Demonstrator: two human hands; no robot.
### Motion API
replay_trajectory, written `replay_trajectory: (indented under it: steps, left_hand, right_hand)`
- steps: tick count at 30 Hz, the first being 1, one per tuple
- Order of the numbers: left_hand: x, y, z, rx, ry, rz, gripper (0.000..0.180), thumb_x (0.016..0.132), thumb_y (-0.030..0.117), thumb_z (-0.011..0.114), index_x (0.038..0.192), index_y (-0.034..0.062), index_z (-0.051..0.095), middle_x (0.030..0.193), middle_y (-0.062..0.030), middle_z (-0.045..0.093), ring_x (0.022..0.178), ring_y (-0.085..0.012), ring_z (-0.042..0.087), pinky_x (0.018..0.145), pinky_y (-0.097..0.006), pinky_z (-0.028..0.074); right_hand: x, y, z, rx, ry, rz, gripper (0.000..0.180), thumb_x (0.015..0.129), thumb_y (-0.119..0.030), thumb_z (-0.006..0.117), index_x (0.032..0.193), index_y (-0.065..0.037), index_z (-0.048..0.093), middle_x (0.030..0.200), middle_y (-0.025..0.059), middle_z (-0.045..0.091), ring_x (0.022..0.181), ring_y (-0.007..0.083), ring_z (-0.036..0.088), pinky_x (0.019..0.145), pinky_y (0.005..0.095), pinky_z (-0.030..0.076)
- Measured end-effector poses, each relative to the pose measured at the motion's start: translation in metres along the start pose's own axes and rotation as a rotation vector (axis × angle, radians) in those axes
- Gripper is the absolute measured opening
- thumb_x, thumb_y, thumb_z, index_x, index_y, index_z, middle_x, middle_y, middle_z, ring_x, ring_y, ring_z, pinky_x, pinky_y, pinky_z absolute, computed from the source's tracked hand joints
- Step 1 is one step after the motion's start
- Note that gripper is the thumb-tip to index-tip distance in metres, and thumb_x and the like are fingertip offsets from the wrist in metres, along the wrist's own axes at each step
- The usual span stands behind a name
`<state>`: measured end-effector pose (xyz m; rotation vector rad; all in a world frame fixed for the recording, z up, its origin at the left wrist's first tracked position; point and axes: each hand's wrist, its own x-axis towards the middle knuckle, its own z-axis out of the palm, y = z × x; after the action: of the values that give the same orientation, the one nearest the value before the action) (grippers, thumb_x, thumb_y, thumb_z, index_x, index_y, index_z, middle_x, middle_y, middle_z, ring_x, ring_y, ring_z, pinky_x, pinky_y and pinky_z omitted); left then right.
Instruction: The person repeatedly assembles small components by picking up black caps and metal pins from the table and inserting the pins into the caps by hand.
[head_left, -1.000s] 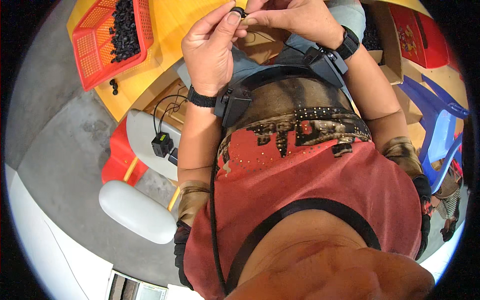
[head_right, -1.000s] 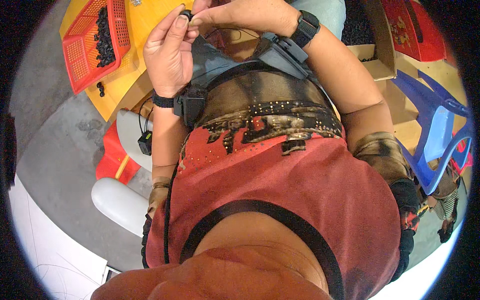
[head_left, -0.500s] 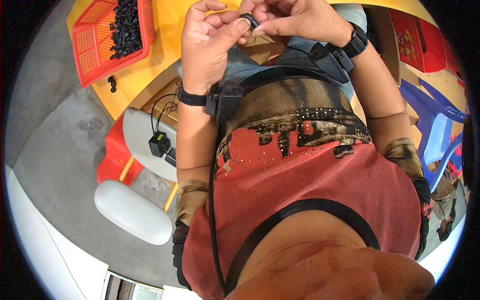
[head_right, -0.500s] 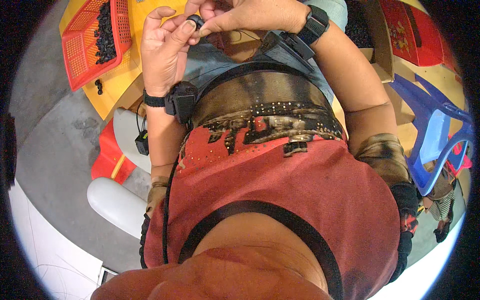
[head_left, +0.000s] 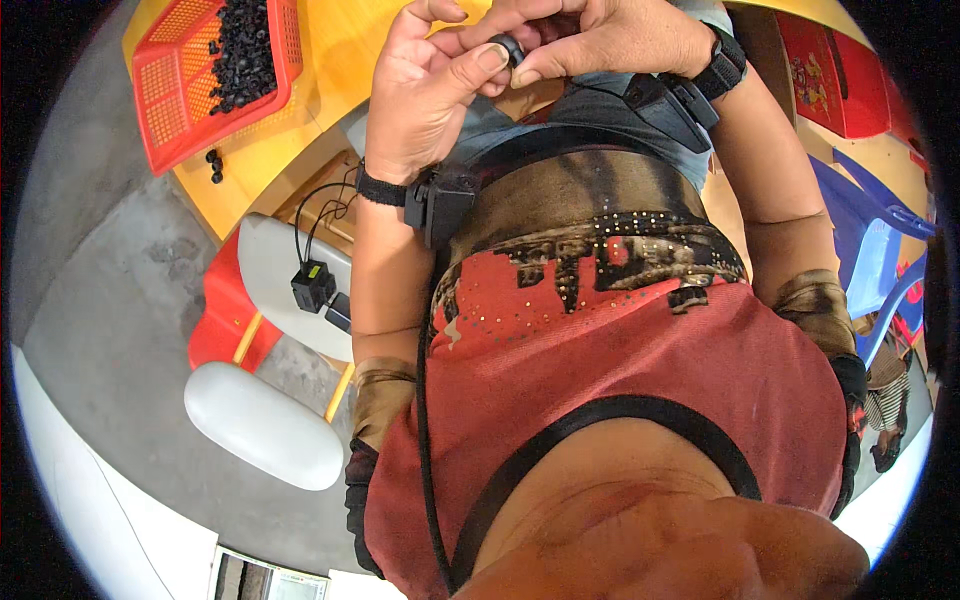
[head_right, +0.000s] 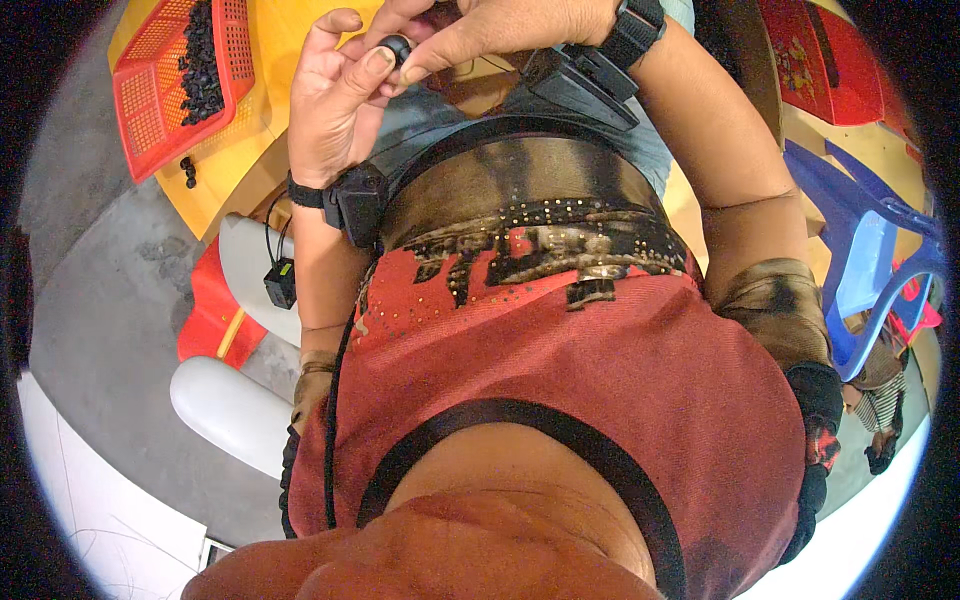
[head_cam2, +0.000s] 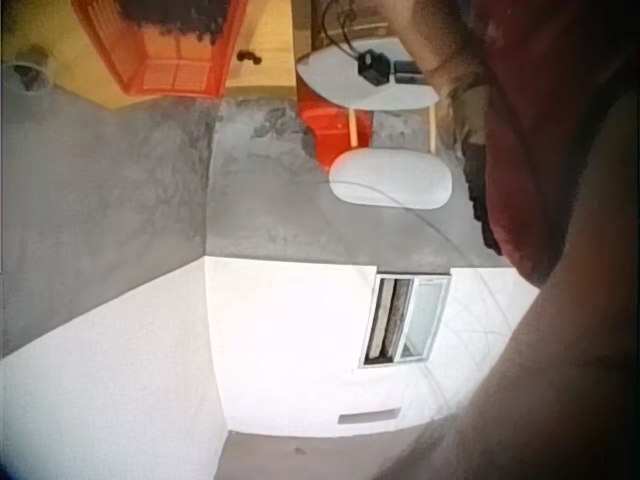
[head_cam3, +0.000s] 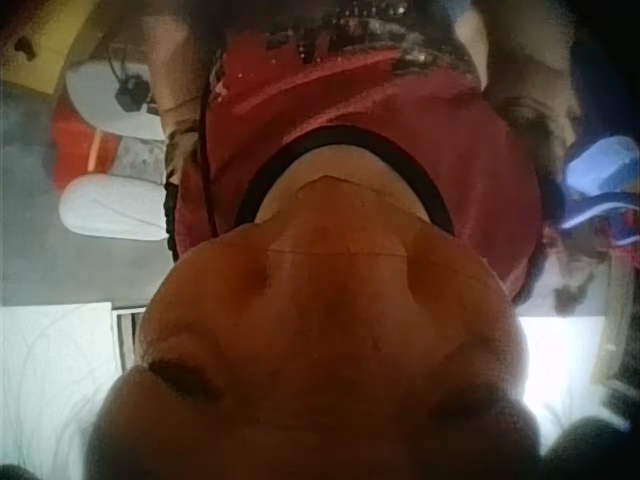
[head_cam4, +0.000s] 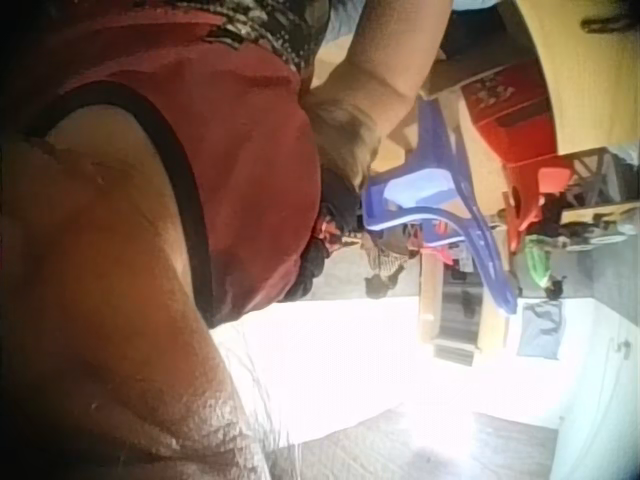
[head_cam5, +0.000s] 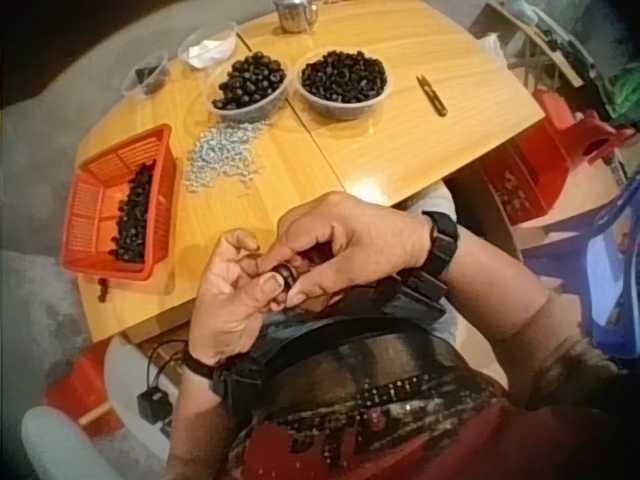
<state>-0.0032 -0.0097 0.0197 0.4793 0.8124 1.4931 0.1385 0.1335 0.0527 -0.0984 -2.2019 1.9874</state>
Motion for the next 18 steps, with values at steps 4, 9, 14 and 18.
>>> replay_trajectory:
  steps: [4,9,14,18]
  left_hand:
    - [0.008,-0.02,-0.015,-0.132,0.006,-0.066,0.039,0.085,0.004,0.063,0.114,0.0098,0.038,0.097,-0.0132,0.063,0.074,-0.0142,0.06,0.062,-0.023,0.047]
    - [-0.002,-0.031,-0.036,-0.19,-0.141,-0.053,0.036,0.086,0.004,0.06,0.118,0.0061,0.044,0.105,-0.0139,0.06,0.078,-0.0119,0.055,0.062,-0.022,0.041]
    - [-0.004,-0.027,-0.025,-0.366,-0.092,-0.145,0.032,0.085,0.004,0.061,0.114,0.0055,0.048,0.09,-0.0095,0.062,0.073,-0.0147,0.058,0.063,-0.026,0.047]
    - [-0.004,-0.032,-0.028,-0.389,-0.203,-0.183,0.037,0.083,0.0,0.062,0.115,0.0076,0.043,0.093,-0.0095,0.062,0.076,-0.0129,0.058,0.062,-0.023,0.045]
  right_hand:
    - [0.004,0.001,0.0,-0.107,-0.116,0.044,0.033,0.077,-0.011,0.072,0.107,0.001,0.064,0.079,0.0083,0.06,0.07,0.0175,0.059,0.062,0.0278,0.045]
    - [0.008,0.0,0.001,-0.251,-0.194,0.037,0.031,0.077,-0.011,0.07,0.105,0.002,0.063,0.081,0.0139,0.06,0.072,0.024,0.061,0.063,0.0311,0.047]
    - [0.01,0.002,0.007,-0.194,-0.141,-0.155,0.027,0.077,-0.01,0.069,0.1,0.003,0.064,0.083,0.0173,0.063,0.07,0.0283,0.061,0.06,0.0335,0.048]
    - [0.011,0.012,0.007,-0.382,-0.157,-0.542,0.022,0.077,-0.007,0.069,0.097,0.002,0.065,0.079,0.0153,0.063,0.066,0.0253,0.06,0.058,0.032,0.047]
